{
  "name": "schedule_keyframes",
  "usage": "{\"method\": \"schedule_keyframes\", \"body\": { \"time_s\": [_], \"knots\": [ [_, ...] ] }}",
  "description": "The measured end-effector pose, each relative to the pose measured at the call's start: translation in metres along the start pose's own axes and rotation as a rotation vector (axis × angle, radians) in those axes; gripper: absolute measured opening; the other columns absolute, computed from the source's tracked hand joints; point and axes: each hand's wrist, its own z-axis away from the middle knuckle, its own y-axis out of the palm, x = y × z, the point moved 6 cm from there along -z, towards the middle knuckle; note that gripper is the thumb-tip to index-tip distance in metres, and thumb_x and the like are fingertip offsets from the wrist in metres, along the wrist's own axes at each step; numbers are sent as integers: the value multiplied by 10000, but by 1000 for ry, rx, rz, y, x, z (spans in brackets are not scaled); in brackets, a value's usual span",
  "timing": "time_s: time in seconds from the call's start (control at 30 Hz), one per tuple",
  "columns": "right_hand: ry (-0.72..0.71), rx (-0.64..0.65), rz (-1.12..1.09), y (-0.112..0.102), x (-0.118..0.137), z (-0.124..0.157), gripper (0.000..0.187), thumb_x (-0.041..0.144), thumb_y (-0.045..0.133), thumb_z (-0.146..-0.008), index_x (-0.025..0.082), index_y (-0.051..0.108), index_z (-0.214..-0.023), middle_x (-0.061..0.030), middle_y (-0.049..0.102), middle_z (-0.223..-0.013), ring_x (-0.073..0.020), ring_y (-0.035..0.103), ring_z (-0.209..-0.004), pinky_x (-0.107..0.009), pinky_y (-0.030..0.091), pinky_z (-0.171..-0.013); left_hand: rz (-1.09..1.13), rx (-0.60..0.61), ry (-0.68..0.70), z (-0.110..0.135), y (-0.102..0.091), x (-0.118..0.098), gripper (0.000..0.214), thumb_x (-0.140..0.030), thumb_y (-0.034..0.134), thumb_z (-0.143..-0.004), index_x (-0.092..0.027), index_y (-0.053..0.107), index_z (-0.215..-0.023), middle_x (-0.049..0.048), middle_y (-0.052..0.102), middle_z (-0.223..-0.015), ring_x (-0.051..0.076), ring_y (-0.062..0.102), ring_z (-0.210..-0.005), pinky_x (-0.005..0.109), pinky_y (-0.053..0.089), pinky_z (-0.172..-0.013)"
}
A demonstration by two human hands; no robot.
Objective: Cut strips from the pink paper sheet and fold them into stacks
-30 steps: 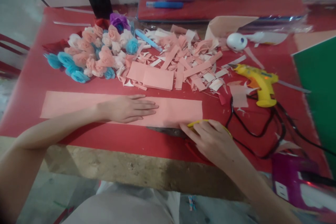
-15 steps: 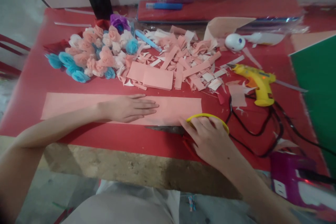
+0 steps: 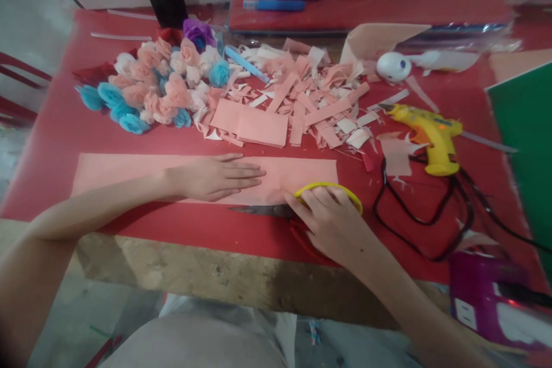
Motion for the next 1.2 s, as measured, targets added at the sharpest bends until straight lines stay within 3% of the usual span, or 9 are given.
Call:
{"method": "schedule_keyframes", "body": {
  "time_s": [0.23,0.57,0.77,0.97,1.2],
  "knots": [
    [-100,-36,31,-1,4,6,347,116,430,-802,124,630,-1086,-56,578,-689,-193,440,-693,-317,299,-679,-11,19,0,-1,0,-1,476,-221,235,-947,-147,325,-1408,65,298,-1483,146,239,-1390,355,103,-1163],
    [-92,-24,-28,3,-3,12,366,121,431,-806,149,586,-1137,-43,608,-722,-184,474,-699,-316,293,-677,-17,-65,31,11,-13,-2,455,-223,232,-960,-133,368,-1385,62,330,-1466,147,272,-1378,371,79,-1170],
    [-37,-10,-43,3,-13,30,443,121,415,-803,141,453,-1244,-42,630,-776,-196,503,-720,-335,306,-681,-33,-74,-4,27,-7,5,461,-286,259,-968,-146,340,-1399,69,318,-1474,154,264,-1381,369,109,-1166],
    [58,32,-45,5,-13,34,536,197,405,-826,140,313,-1351,-71,628,-866,-230,525,-802,-373,323,-721,-39,-75,-5,27,-2,7,467,-303,265,-965,-155,340,-1402,81,329,-1467,165,264,-1382,377,102,-1167],
    [72,32,-32,8,-17,34,433,205,420,-830,151,419,-1260,-77,626,-853,-232,520,-833,-379,317,-746,-36,-90,5,27,-3,6,466,-302,259,-967,-137,353,-1393,91,336,-1462,169,277,-1377,380,111,-1165]
  ]
}}
